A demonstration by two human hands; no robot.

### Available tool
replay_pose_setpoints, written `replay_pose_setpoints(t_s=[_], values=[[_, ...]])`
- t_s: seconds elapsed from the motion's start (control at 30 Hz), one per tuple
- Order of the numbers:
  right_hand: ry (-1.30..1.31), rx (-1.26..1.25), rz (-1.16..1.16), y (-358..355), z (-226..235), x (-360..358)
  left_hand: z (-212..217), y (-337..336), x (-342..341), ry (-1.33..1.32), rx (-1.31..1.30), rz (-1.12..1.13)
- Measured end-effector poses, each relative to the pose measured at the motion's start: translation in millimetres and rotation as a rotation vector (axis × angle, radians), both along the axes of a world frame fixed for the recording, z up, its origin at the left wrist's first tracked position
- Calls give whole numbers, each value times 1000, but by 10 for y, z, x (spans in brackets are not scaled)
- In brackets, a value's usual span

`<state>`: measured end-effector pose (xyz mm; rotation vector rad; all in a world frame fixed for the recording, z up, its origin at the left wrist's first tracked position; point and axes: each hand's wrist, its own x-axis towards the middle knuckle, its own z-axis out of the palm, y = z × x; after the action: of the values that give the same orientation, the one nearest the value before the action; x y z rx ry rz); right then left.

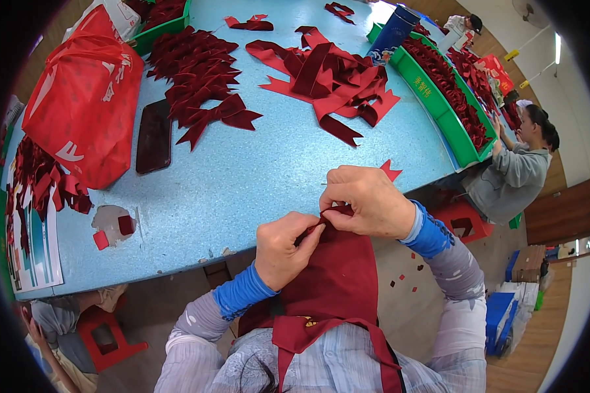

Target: Assembling decorative red ribbon bows by folding and securing fabric strips at a factory workbench.

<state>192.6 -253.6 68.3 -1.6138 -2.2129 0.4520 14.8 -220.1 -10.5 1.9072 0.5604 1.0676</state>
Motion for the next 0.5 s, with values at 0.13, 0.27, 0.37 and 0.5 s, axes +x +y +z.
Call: replay_pose_setpoints(t_s=[0.13, 0.27, 0.37, 0.5], values=[[-54, 40, 21, -11, 20, -39, -27, -4, 14, 11, 65, 8], [-103, 75, 36, -33, 23, -81, -51, -6, 13, 15, 83, 8], [-123, 86, 43, -51, 18, -93, -52, -5, 13, 21, 83, 3], [-128, 80, 51, -65, 6, -89, -49, -8, 16, 25, 78, -2]])
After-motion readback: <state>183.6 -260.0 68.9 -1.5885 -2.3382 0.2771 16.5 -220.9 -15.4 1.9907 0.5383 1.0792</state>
